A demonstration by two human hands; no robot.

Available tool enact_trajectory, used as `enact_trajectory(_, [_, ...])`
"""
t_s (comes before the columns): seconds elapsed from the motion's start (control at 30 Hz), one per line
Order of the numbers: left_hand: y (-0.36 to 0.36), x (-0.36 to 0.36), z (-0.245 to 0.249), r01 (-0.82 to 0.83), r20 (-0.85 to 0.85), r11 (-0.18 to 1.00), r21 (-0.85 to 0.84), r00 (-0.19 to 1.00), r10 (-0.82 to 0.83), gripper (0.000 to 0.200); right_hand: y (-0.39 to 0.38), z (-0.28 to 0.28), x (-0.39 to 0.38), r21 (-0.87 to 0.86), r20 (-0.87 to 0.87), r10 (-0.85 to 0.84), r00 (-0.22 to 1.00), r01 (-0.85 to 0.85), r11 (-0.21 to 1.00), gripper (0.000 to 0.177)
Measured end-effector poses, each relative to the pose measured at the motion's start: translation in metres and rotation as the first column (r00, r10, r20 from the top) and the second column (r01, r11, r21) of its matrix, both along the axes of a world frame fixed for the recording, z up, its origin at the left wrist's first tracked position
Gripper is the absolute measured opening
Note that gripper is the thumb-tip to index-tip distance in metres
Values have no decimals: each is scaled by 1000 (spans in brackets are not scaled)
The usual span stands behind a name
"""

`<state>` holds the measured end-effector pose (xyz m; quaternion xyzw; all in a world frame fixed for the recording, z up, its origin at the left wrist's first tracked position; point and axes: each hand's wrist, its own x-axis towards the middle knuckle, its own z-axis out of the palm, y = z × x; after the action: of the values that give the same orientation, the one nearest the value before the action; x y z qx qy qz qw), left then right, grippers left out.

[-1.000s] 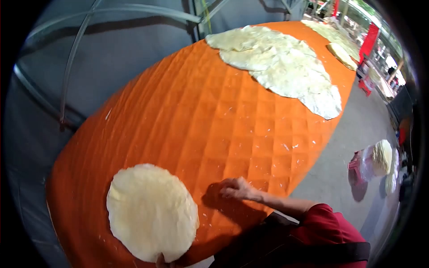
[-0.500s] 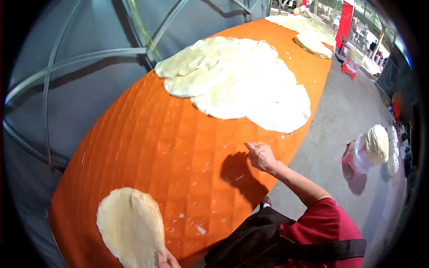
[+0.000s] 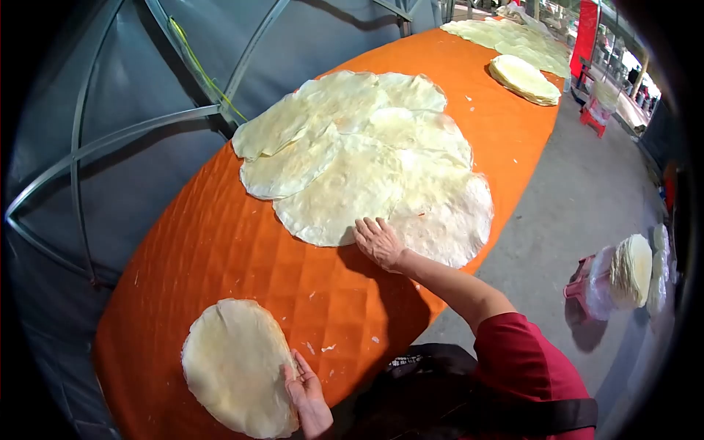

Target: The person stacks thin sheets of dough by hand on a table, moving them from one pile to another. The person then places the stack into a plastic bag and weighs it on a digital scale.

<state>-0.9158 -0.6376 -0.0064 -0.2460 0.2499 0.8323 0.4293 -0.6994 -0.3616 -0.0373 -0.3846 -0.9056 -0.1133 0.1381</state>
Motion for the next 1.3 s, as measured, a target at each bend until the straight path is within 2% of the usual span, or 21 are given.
enact_trajectory(0.07, [7, 11, 5, 8, 75, 1000, 17, 997, -9, 32, 14, 6, 5, -36, 12, 15, 1000, -15, 999, 52])
enact_trajectory(0.17, [20, 34, 13, 114, 28, 992, 53, 993, -115, 35, 31, 10, 13, -18, 129, 35, 991, -33, 999, 58])
enact_trajectory(0.23, [29, 54, 9, 228, 103, 973, 42, 968, -231, 36, 40, 2, 13, 34, 147, 46, 988, -51, 998, 62])
enact_trajectory(0.27, [34, 61, 1, 313, 96, 949, 43, 944, -316, 33, 47, 4, 16, 71, 132, 54, 990, -64, 995, 56])
enact_trajectory(0.37, [57, 70, 1, 584, -12, 809, 60, 811, -585, 25, 105, -26, 30, -135, 3, 238, 971, -236, 962, 45])
enact_trajectory(0.43, [81, 77, 6, 715, -139, 698, 49, 697, -704, 24, 148, -3, 41, -543, 13, 228, 974, -184, 819, 31])
enact_trajectory(0.47, [92, 81, 4, 758, -230, 650, 52, 642, -731, 23, 143, 49, 43, -471, -87, 272, 958, -280, 836, 29])
enact_trajectory(0.6, [140, 105, 5, 853, -432, 502, 141, 510, -744, 36, 124, 150, 57, -286, -76, 296, 952, -305, 909, 21])
enact_trajectory(0.7, [176, 134, 16, 737, -403, 641, -213, 532, -745, 48, 96, 181, 74, -303, -15, 277, 961, -268, 914, 13])
enact_trajectory(0.77, [206, 149, 7, 685, -426, 640, -347, 493, -759, 59, 99, 178, 79, -408, 30, 297, 954, -259, 875, 12])
enact_trajectory(0.8, [218, 149, -1, 799, -366, 592, -106, 523, -770, 49, 104, 176, 81, -457, 39, 329, 944, -276, 846, 12])
enact_trajectory(0.9, [236, 177, 2, 838, -333, 497, -223, 414, -847, 32, 126, 158, 86, -567, -58, 396, 917, -356, 742, 9])
enact_trajectory(0.93, [241, 190, 11, 763, -390, 521, -383, 378, -840, 16, 135, 154, 86, -574, -94, 425, 900, -398, 715, 8])
enact_trajectory(1.03, [235, 178, 5, 665, -545, 508, -547, 177, -819, 23, 180, 156, 92, -558, -269, 540, 798, -586, 588, 8])
enact_trajectory(1.1, [216, 153, 0, 462, -541, 540, -704, 144, -829, 20, 215, 187, 94, -438, -266, 505, 821, -570, 695, 8])
enact_trajectory(1.13, [204, 139, 5, 352, -503, 538, -766, 192, -843, 19, 207, 222, 96, -414, -234, 452, 861, -509, 755, 8])
enact_trajectory(1.17, [190, 122, -5, 302, -556, 606, -736, 241, -795, 23, 193, 262, 100, -389, -200, 395, 896, -443, 807, 10])
enact_trajectory(1.2, [173, 103, -14, 179, -590, 614, -769, 172, -789, 26, 177, 285, 102, -314, -160, 433, 887, -462, 829, 11])
enact_trajectory(1.23, [159, 84, -22, -127, -385, 386, -914, -30, -922, 30, 156, 301, 105, -235, -119, 465, 877, -480, 845, 13])
enact_trajectory(1.27, [156, 97, 15, -555, 1, 41, -831, -76, -997, 36, 137, 306, 107, -153, -77, 491, 868, -497, 854, 14])
enact_trajectory(1.3, [150, 100, 26, -577, -7, 1, -817, 7, -1000, 42, 118, 302, 111, -183, 24, 518, 855, -506, 843, 20])
